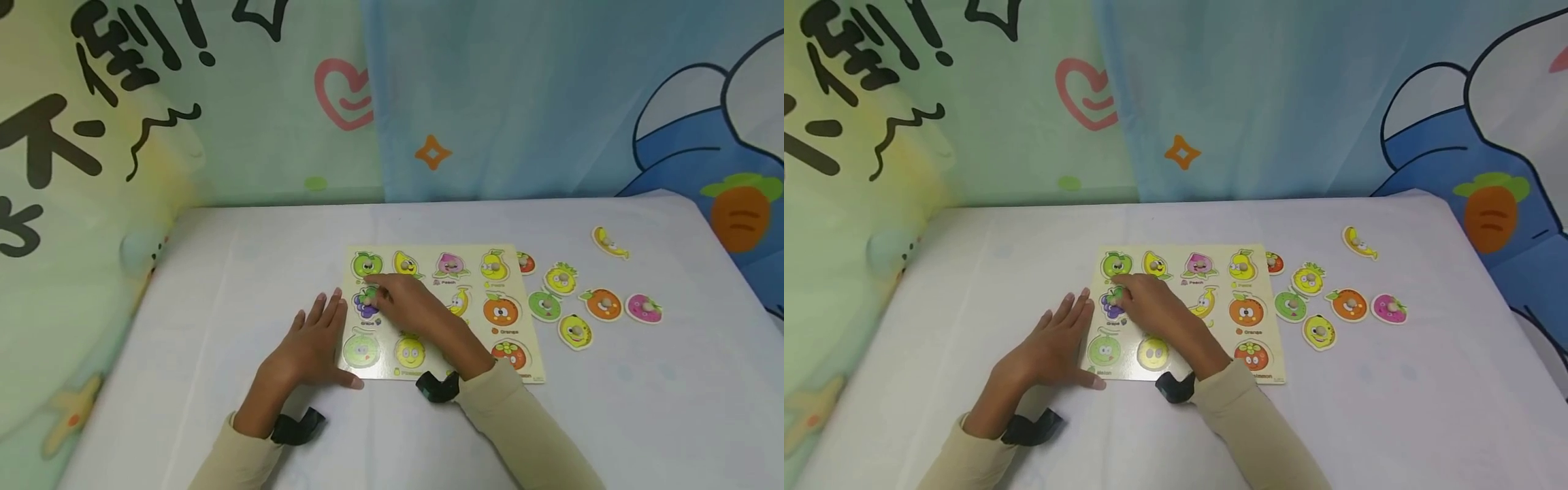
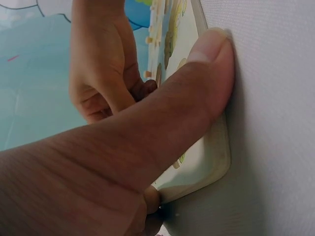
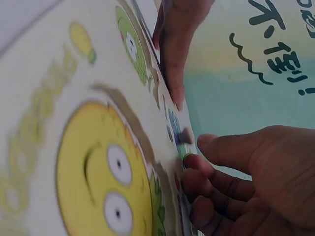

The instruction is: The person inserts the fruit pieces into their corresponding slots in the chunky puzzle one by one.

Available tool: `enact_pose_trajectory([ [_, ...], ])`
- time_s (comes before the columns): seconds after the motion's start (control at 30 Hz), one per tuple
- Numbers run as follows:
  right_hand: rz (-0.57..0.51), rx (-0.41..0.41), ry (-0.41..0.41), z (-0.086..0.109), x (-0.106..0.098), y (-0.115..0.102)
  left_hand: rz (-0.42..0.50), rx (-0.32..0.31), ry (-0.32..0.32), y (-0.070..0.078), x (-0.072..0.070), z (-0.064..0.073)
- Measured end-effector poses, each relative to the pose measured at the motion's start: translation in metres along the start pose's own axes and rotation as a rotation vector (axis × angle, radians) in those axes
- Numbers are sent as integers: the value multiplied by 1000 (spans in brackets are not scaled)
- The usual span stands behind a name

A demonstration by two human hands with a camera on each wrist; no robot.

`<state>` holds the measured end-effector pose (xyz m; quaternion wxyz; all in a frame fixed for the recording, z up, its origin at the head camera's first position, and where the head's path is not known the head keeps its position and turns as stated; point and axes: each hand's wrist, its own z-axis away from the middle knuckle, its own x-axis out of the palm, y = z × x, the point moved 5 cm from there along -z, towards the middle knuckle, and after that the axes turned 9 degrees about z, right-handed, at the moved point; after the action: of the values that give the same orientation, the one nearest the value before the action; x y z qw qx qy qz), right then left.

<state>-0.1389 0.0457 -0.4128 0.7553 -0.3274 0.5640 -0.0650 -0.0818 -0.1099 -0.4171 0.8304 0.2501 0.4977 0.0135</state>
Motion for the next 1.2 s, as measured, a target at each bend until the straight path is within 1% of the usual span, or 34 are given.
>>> enact_pose_trajectory([
  [0.1, -9, 4, -7, 2, -3, 8, 10, -7, 4, 0, 1, 1],
  [0.27, -40, 16, 10, 7, -13, 26, 23, -7, 11, 1, 1, 1],
  [0.37, -86, 32, 12, 11, -19, 36, 26, -10, 10, 1, 1, 0],
  [0.5, -125, 47, 36, 16, -29, 48, 33, -18, 3, 0, 2, 1],
  [0.63, -97, 21, 100, 20, -40, 58, 39, -10, 7, 0, 2, 1],
  [0.73, -76, 32, 137, 24, -47, 66, 43, -5, 9, -1, 2, 2],
  [0.93, -81, 88, 160, 38, -61, 87, 49, -11, 1, -2, 3, 1],
  [1.1, -45, 95, 178, 52, -74, 104, 47, -7, 3, -2, 3, 1],
  [1.2, -20, 103, 209, 63, -83, 114, 48, -6, 1, -1, 3, 1],
])
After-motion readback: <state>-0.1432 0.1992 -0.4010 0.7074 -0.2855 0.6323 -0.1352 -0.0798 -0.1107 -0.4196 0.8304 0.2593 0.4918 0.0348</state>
